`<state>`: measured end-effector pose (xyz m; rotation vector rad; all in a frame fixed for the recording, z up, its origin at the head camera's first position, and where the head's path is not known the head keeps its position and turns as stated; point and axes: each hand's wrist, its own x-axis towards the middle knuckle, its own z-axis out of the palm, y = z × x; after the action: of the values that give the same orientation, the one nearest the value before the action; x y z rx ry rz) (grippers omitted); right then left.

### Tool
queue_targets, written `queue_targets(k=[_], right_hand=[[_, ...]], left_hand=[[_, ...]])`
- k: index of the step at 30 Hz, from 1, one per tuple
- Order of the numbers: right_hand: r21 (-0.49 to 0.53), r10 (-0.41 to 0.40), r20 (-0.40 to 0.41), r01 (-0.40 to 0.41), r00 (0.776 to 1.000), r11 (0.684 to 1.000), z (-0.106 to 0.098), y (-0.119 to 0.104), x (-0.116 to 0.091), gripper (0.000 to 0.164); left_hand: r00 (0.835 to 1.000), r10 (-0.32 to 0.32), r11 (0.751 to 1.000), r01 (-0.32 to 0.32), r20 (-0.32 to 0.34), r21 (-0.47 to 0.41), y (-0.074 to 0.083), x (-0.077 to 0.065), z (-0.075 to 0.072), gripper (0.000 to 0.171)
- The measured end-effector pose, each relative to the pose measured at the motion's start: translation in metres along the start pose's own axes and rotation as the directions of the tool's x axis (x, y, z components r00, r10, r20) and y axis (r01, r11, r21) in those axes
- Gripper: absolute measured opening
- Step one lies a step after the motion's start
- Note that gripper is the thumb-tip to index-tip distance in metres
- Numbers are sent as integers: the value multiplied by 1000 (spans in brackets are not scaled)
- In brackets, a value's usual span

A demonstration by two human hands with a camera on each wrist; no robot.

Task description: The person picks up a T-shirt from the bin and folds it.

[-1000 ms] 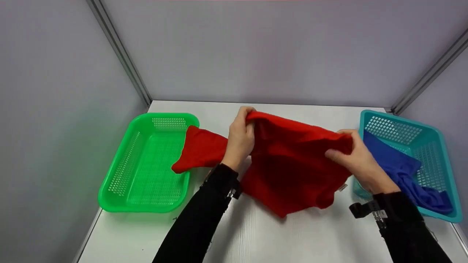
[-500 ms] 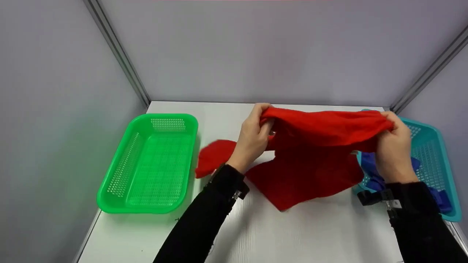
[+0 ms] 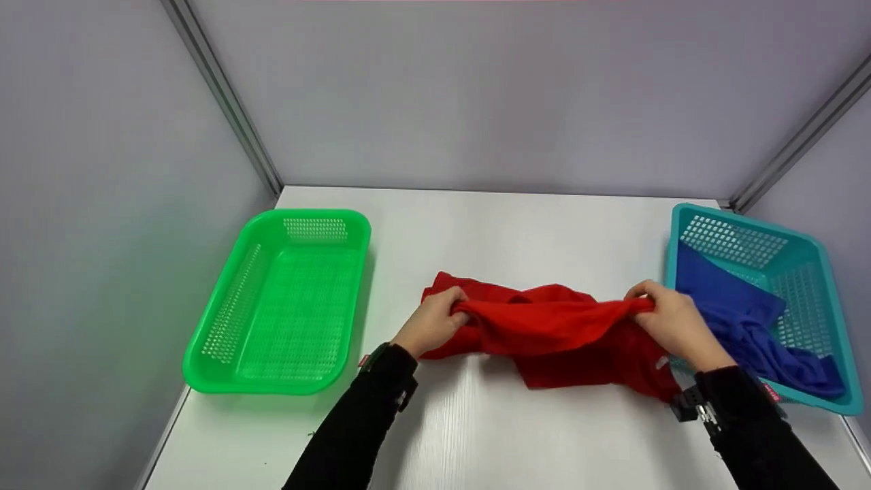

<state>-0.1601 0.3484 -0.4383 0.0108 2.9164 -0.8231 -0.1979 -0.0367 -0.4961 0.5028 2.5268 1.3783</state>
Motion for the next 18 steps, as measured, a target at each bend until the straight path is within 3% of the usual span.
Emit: queue_targets(k=[2, 4, 7, 9, 11, 14, 16, 18], right_hand=[[-61, -44, 58, 47, 997, 997, 12, 6, 0, 18], [-72, -83, 81, 89, 993, 993, 22, 7, 0, 14], [-24, -132, 74, 135, 988, 991, 32, 1, -3, 15], [41, -182, 65, 179, 981, 983, 38, -11, -4, 22], [83, -250, 58, 245, 966, 966, 44, -25, -6, 35], [149, -359, 76, 345, 930, 927, 55, -50, -8, 65], [176, -409, 76, 392, 909, 903, 64, -65, -9, 87], [180, -425, 53, 410, 903, 894, 72, -77, -9, 102]], left_hand=[[998, -58, 995, 55, -28, -86, -10, -5, -1, 4], [990, -117, 964, 94, -81, -250, -12, -7, -3, 3], [969, -185, 886, 91, -166, -455, 1, -5, -5, 5], [963, -185, 864, 63, -198, -500, 16, -2, -5, 5], [965, -150, 886, 34, -217, -462, 34, 0, -2, 6], [974, -44, 920, -48, -222, -390, 60, 2, 4, 10], [975, 24, 934, -102, -223, -343, 74, 3, 10, 12], [973, 81, 936, -149, -215, -319, 84, 3, 14, 14]])
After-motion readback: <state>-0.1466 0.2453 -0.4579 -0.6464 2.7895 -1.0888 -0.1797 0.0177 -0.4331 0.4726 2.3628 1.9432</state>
